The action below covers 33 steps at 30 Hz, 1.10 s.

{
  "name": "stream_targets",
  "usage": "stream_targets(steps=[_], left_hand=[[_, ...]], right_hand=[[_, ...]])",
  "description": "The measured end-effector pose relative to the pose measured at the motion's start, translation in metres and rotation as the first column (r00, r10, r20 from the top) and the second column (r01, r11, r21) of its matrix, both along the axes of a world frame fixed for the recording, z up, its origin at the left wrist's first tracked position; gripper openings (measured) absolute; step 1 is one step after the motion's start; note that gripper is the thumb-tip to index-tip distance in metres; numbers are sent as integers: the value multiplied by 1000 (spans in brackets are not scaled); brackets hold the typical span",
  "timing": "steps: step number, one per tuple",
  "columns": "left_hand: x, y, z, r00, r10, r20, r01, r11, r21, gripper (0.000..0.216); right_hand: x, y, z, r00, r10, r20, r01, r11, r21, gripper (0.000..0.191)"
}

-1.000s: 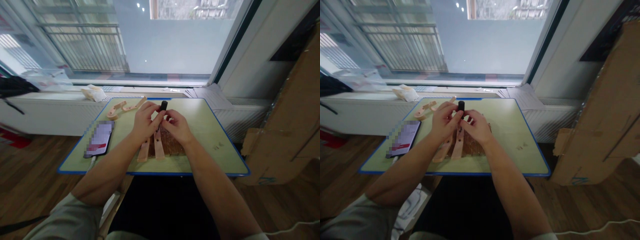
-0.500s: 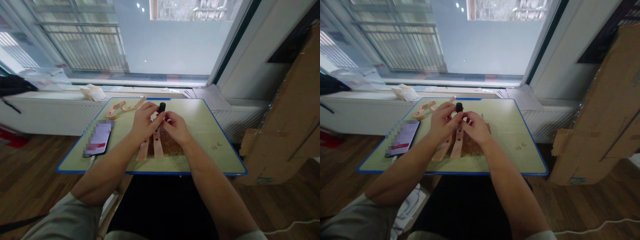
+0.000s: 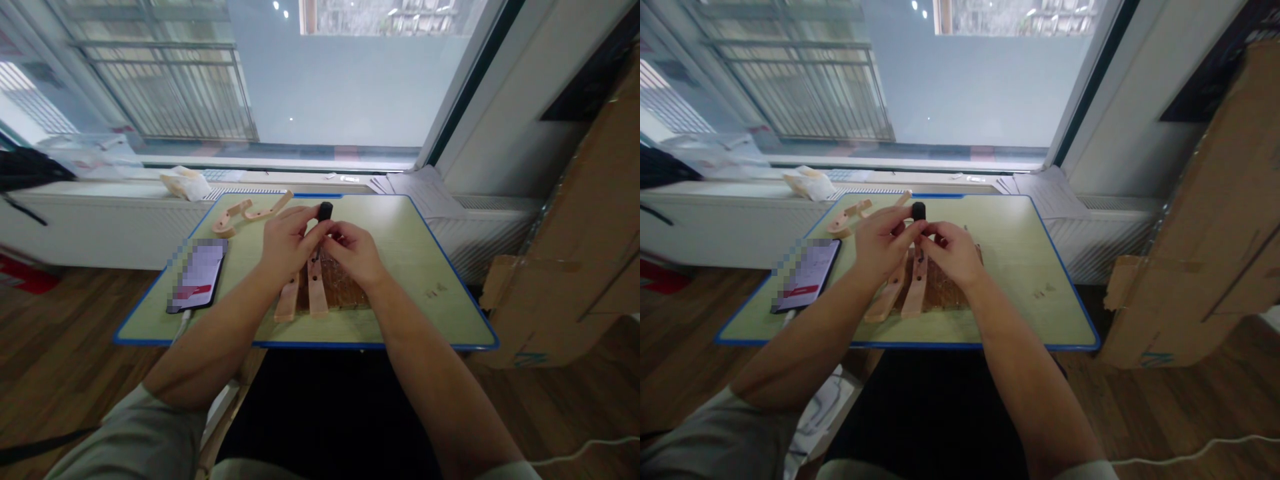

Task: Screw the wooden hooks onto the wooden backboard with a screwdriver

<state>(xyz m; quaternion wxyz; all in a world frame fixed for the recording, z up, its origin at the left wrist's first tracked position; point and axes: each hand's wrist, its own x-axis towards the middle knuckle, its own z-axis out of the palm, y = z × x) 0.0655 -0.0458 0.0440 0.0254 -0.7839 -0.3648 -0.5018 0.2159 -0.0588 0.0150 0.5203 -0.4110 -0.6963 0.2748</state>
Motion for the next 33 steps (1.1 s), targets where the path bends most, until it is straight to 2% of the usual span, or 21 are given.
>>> stream_targets(steps=[7, 15, 21, 27, 33], left_hand=[[-2, 0, 3, 998, -59, -18, 59, 998, -21, 20], [-2, 1, 2, 998, -47, -28, 46, 997, -58, 25], [-2, 2, 1, 997, 17, 70, -14, 999, -49, 32], [-1, 0, 4, 994, 36, 99, -34, 999, -20, 16], [-2, 1, 5, 999, 3, 51, -2, 1000, -22, 19]], right_hand=[[-1, 3, -2, 999, -20, 35, 18, 999, 36, 17], [-2, 3, 1, 996, -44, 79, 40, 998, 51, 17], [-4, 1, 1, 994, -81, 74, 75, 994, 77, 15], [-5, 0, 1, 995, -54, 81, 50, 997, 54, 20], [-3, 1, 1, 996, -37, 79, 30, 996, 84, 23]])
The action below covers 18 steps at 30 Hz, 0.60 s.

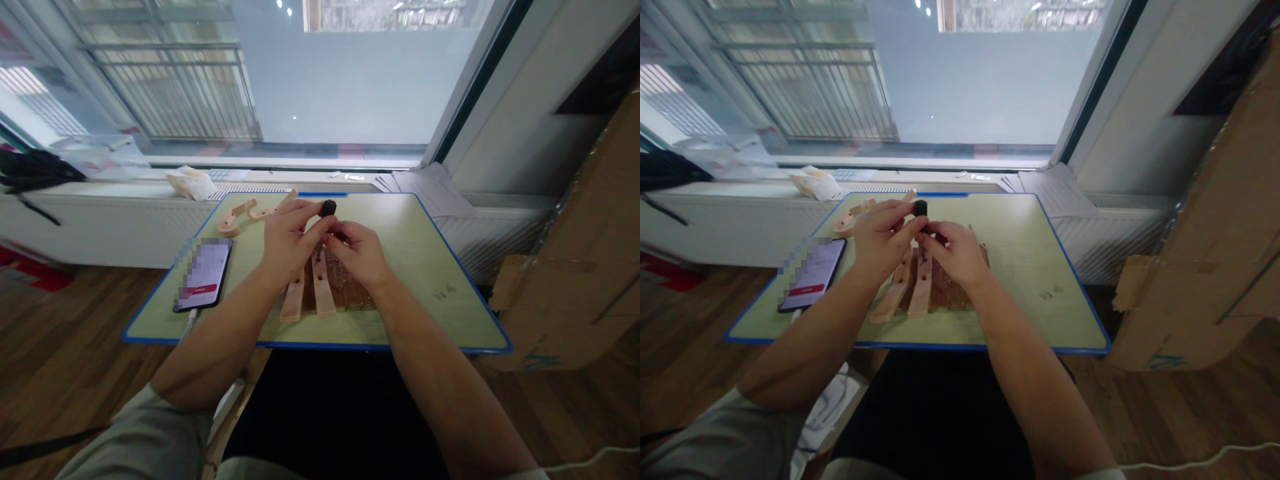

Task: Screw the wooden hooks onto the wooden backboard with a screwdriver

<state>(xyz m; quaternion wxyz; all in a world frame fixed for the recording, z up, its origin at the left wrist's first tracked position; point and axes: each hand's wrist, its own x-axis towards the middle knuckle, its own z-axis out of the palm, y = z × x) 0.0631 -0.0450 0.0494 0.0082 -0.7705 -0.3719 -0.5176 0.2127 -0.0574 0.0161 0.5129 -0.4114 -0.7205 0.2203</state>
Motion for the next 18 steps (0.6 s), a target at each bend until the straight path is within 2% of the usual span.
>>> stream_targets(steps=[4, 9, 13, 18], left_hand=[[0, -1, 1, 1000, -26, 3, 26, 1000, -6, 20], [-1, -4, 1, 998, -48, 30, 50, 996, -77, 29], [-1, -4, 0, 995, -96, 38, 100, 990, -101, 31], [2, -3, 1, 995, 5, 103, 5, 995, -96, 23]], right_hand=[[0, 2, -2, 1000, -7, 8, 6, 1000, 16, 22], [-1, 3, -2, 999, 43, 0, -43, 998, 36, 22], [-2, 2, 0, 996, 65, 54, -66, 997, 30, 19], [-4, 3, -1, 999, 39, -2, -39, 999, 2, 16]])
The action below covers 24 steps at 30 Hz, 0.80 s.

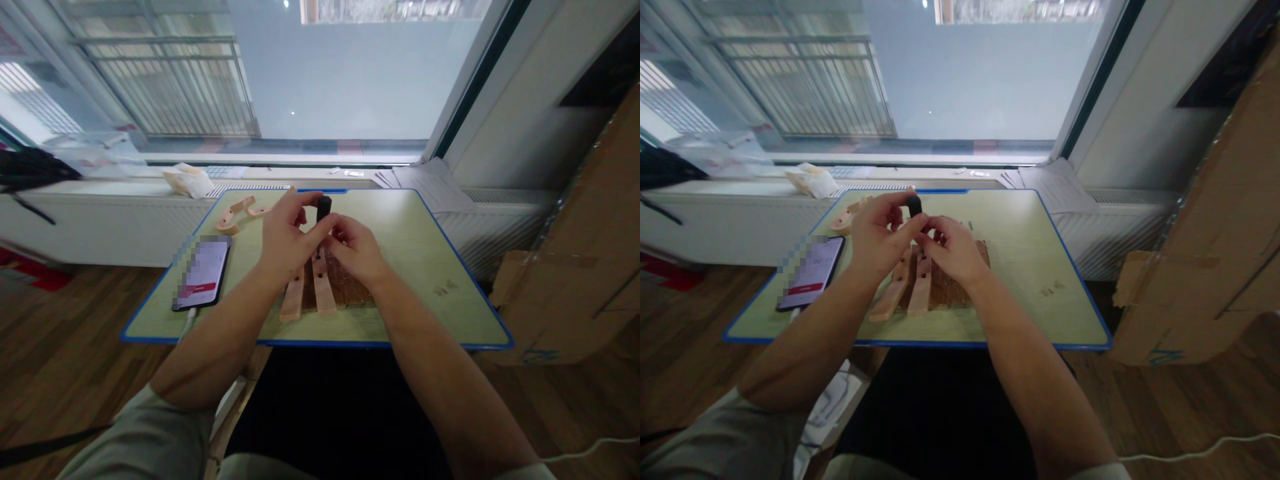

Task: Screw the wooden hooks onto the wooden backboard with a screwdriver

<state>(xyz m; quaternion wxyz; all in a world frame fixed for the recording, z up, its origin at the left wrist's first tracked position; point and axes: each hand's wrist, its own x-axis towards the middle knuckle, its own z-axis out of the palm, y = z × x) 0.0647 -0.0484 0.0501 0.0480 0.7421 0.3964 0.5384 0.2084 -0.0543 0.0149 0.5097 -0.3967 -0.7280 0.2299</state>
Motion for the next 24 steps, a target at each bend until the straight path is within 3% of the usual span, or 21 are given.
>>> stream_targets(steps=[5, 12, 15, 20, 24], left_hand=[[0, -1, 3, 999, 48, 20, -49, 999, 16, 12], [-3, 3, -1, 996, -71, -55, 74, 995, 63, 22], [-2, 5, -5, 999, -39, 18, 38, 998, 52, 32], [-1, 5, -7, 999, 22, 50, -25, 998, 65, 15], [-3, 6, -6, 996, -86, 17, 86, 995, 48, 17]], right_hand=[[-1, -1, 0, 999, 42, -2, -42, 999, -1, 19], [1, -1, 1, 999, 43, 6, -44, 998, 34, 17], [-1, 1, -2, 1000, 22, -12, -22, 1000, 14, 14], [-1, 1, -3, 1000, -3, -18, 3, 1000, 2, 17], [-1, -2, 1, 999, 38, -11, -38, 999, 14, 14]])
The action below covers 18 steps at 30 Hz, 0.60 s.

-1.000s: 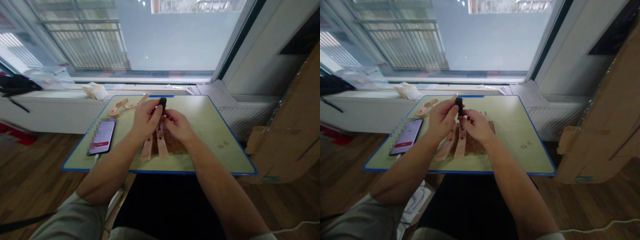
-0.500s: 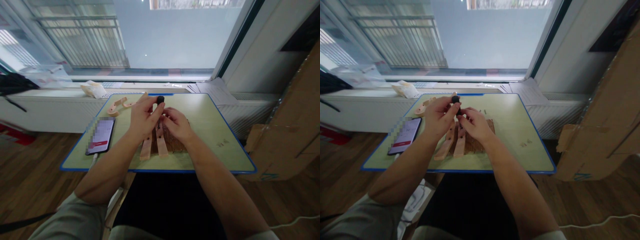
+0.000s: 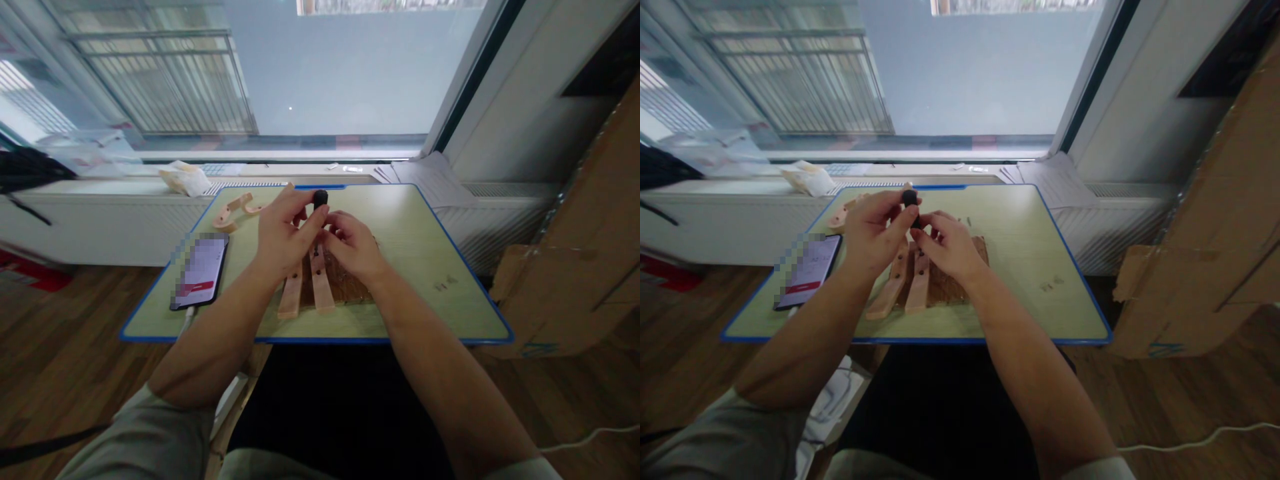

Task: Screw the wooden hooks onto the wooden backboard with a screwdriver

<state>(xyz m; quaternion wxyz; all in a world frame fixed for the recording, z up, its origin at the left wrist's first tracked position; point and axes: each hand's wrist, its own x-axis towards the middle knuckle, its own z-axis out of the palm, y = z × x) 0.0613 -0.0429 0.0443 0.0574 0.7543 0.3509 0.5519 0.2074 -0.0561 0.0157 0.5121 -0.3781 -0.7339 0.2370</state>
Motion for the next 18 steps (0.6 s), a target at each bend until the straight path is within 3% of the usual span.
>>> stream_targets(steps=[3, 9, 18], left_hand=[[0, 1, -1, 999, -35, 36, 36, 999, -22, 22], [4, -4, 5, 992, 116, 46, -115, 993, -9, 15], [2, -4, 7, 1000, 20, -21, -21, 999, -41, 20]], right_hand=[[-1, 0, 1, 1000, -8, -5, 8, 1000, 9, 14], [0, 4, -1, 998, -58, -12, 57, 998, -20, 18], [2, -1, 3, 1000, -1, 18, 1, 1000, -12, 17]])
